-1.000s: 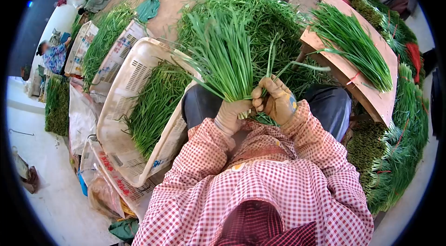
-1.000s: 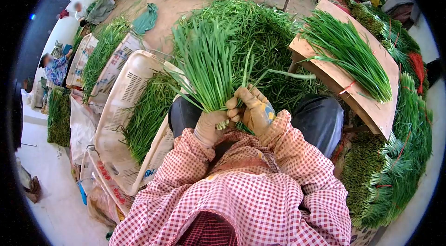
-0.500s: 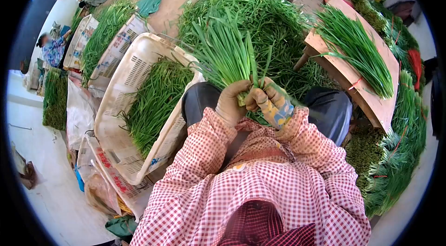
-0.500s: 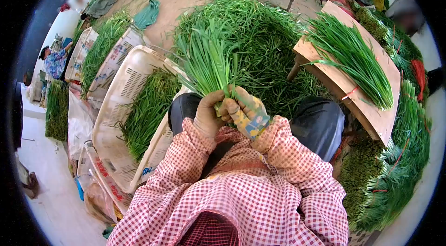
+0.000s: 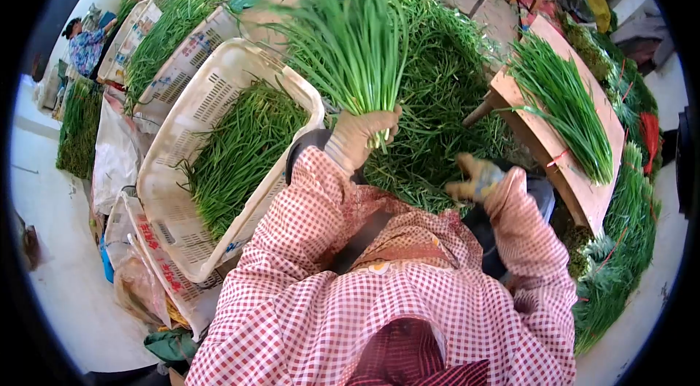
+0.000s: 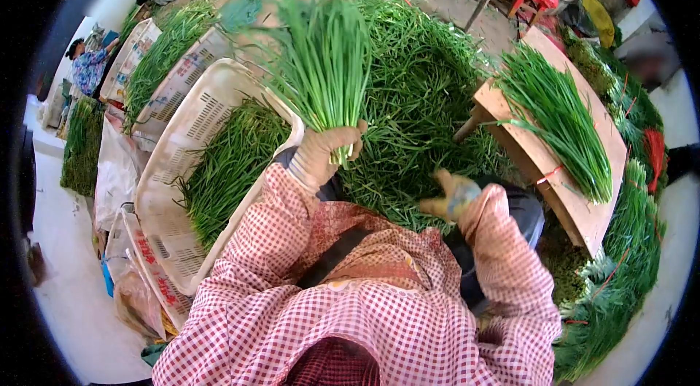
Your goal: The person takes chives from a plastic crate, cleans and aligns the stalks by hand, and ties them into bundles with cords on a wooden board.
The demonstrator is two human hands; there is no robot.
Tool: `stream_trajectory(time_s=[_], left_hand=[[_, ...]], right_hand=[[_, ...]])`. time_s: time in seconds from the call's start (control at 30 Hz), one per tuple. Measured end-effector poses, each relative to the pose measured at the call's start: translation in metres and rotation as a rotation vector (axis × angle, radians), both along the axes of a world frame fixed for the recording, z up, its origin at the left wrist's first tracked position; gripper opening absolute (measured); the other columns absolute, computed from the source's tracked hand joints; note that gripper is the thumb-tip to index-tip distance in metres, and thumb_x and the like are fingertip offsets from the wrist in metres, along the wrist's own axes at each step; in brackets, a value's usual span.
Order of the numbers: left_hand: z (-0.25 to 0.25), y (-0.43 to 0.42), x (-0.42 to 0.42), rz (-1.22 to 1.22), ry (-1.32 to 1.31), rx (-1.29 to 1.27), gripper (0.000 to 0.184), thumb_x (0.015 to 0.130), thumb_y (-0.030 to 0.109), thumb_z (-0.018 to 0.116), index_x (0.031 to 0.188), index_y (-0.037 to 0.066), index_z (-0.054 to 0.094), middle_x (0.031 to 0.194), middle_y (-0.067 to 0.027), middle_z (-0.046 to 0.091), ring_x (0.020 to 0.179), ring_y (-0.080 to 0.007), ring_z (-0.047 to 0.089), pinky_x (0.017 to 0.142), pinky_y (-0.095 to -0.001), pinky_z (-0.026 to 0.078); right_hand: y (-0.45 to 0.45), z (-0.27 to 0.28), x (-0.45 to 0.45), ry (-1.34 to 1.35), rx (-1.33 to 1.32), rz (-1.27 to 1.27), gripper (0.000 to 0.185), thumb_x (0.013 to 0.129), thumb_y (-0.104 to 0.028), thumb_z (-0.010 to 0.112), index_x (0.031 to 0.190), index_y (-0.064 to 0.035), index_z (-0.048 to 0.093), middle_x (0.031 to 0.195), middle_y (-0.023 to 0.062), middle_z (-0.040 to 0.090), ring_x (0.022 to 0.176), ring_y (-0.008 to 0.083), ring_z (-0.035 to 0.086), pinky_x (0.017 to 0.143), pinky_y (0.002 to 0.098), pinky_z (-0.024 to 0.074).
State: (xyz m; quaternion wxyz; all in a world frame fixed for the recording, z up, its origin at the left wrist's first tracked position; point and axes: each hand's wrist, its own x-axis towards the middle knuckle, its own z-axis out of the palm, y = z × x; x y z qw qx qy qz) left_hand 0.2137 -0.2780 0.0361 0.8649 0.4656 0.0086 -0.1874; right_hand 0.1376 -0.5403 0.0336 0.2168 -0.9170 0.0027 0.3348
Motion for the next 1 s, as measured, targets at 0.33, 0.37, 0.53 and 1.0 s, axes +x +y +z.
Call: stream_trajectory(time_s=[0.33,0.37,0.53,1.0], left_hand=[[-0.057,-0.043,-0.046,-0.756,-0.812,1.629,0.028,0.075,0.02,0.07,0.097,0.004,0.064,0.094,-0.0131,0.065,0.083,-0.0213,0.062,0.074,-0.0295,0.05],[-0.048,-0.043,-0.054,-0.768,-0.814,1.631,0.028,0.075,0.02,0.07,0.097,0.004,0.064,0.094,-0.0131,0.065,0.083,-0.0213,0.062,0.074,-0.0295,0.05],[-0.052,-0.043,-0.063,-0.545,-0.202,1.232,0.055,0.069,0.03,0.076,0.107,-0.003,0.056,0.1,-0.0142,0.064,0.091,-0.0226,0.062,0.081,-0.0316,0.049],[-0.012,-0.018,-0.056,-0.066,0.285,-0.273,0.038,0.081,0.021,0.065,0.111,0.0,0.055,0.1,-0.0126,0.06,0.095,-0.0257,0.059,0.085,-0.039,0.052]], right_hand=[[0.106,-0.064,0.032,-0.174,1.146,-0.681,0.079,0.068,-0.035,0.08,0.128,-0.0007,0.042,0.109,0.0162,0.062,0.097,0.0248,0.062,0.083,0.0343,0.0513],[0.109,-0.076,0.027,-0.205,1.142,-0.752,0.073,0.064,-0.026,0.083,0.123,-0.0014,0.047,0.108,0.0139,0.063,0.094,0.0239,0.063,0.082,0.0343,0.052],[0.099,-0.067,0.02,-0.13,1.373,-0.951,0.061,0.061,-0.011,0.082,0.115,-0.0028,0.055,0.104,0.0077,0.065,0.089,0.0199,0.063,0.08,0.0327,0.0513],[0.094,-0.035,-0.01,-0.182,0.369,0.049,0.069,0.069,-0.035,0.075,0.125,-0.005,0.048,0.104,0.0082,0.062,0.096,0.0202,0.061,0.081,0.0321,0.0481]])
